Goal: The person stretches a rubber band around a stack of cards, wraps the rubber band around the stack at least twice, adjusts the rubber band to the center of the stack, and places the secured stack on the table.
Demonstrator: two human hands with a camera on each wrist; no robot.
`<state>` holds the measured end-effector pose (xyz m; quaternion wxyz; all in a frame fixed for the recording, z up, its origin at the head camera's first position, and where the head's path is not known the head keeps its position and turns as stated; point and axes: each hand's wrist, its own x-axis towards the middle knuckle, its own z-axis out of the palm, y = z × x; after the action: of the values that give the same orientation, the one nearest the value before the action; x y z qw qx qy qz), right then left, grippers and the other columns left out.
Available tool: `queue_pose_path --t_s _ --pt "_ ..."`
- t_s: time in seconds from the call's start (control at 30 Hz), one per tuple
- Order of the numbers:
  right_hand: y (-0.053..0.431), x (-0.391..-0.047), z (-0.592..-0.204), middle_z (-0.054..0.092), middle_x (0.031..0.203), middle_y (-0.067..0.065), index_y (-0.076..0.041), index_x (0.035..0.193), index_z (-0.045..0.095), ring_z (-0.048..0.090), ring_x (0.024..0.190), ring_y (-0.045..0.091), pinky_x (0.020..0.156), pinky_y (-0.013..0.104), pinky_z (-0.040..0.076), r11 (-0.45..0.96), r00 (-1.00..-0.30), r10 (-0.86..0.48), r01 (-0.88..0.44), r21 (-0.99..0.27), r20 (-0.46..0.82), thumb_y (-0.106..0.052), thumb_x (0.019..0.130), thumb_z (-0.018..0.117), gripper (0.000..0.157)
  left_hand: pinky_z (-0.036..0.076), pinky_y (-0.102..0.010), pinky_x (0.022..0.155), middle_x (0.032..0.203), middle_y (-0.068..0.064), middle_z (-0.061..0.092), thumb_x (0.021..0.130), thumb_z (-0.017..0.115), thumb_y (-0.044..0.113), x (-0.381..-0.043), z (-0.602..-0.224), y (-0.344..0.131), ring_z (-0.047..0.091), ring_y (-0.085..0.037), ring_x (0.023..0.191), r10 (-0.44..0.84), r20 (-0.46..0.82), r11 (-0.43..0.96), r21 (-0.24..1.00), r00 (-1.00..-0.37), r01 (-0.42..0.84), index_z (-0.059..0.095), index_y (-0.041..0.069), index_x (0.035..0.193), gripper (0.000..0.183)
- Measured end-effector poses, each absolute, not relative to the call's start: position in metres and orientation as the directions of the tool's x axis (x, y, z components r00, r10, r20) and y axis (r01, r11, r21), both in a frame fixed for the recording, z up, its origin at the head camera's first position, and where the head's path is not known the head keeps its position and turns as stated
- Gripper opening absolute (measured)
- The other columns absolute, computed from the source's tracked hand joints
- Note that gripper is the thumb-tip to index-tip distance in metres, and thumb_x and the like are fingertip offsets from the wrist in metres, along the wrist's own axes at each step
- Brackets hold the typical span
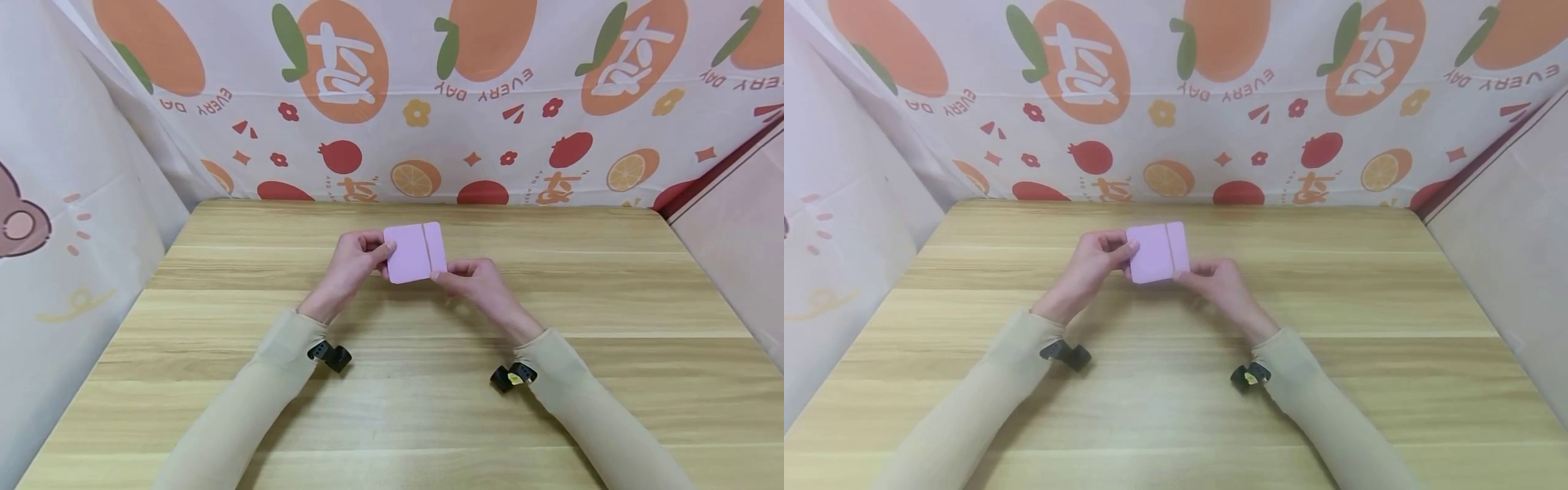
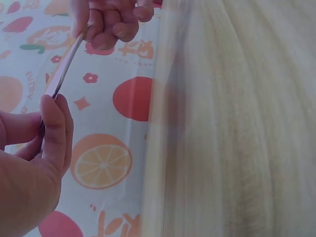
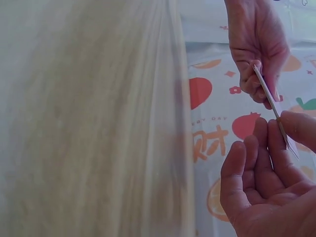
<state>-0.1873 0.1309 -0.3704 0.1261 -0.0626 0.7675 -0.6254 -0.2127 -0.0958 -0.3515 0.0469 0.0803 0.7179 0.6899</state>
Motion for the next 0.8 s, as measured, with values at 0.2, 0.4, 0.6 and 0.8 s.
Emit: queue_pose_path --t_s 0.2,0.4,0.6,0.8 --pt "0.1279 -0.1859 -0.3743 0.069 0.102 0.021 0.006 0.106 0.071 0.062 0.083 0.033 0.077 0.041 0.054 0.2 -0.96 -0.256 0.065 -0.978 -0.117 -0.023 0.089 0.074 0.034 0.05 -0.025 0.057 0.071 -0.006 0.061 0.096 0.06 0.002 -0.2113 -0.353 -0.0933 0.055 -0.012 0.055 0.183 0.028 0.028 0.999 -0.983 0.034 0.063 -0.01 0.092 0.013" --pt "0.1229 -0.1834 -0.3743 0.07 0.096 0.017 0.008 0.105 0.07 0.062 0.079 0.028 0.078 0.038 0.051 0.193 -0.962 -0.238 0.086 -0.977 -0.132 -0.027 0.088 0.074 0.039 0.051 -0.026 0.059 0.07 -0.005 0.061 0.096 0.06 0.004 -0.2114 -0.3516 -0.0908 0.055 -0.012 0.055 0.181 0.012 0.023 1.0 -0.983 0.016 0.064 -0.011 0.096 0.015" --pt "0.1238 -0.183 -0.3745 0.069 0.103 0.015 0.006 0.111 0.069 0.061 0.087 0.032 0.08 0.038 0.051 0.174 -0.952 -0.261 0.118 -0.978 -0.161 -0.027 0.089 0.073 0.04 0.051 -0.025 0.059 0.072 -0.006 0.061 0.097 0.06 0.004 -0.2122 -0.352 -0.0928 0.055 -0.013 0.056 0.19 -0.013 0.024 1.0 -0.982 -0.009 0.063 -0.011 0.095 0.016" --pt "0.1251 -0.1849 -0.3729 0.067 0.113 0.015 0.002 0.117 0.068 0.059 0.097 0.036 0.079 0.037 0.053 0.141 -0.953 -0.268 0.104 -0.985 -0.139 -0.025 0.09 0.072 0.038 0.051 -0.025 0.058 0.074 -0.008 0.061 0.096 0.061 0.004 -0.2144 -0.3544 -0.0947 0.055 -0.014 0.057 0.205 -0.01 0.025 1.0 -0.979 -0.005 0.064 -0.01 0.094 0.015"
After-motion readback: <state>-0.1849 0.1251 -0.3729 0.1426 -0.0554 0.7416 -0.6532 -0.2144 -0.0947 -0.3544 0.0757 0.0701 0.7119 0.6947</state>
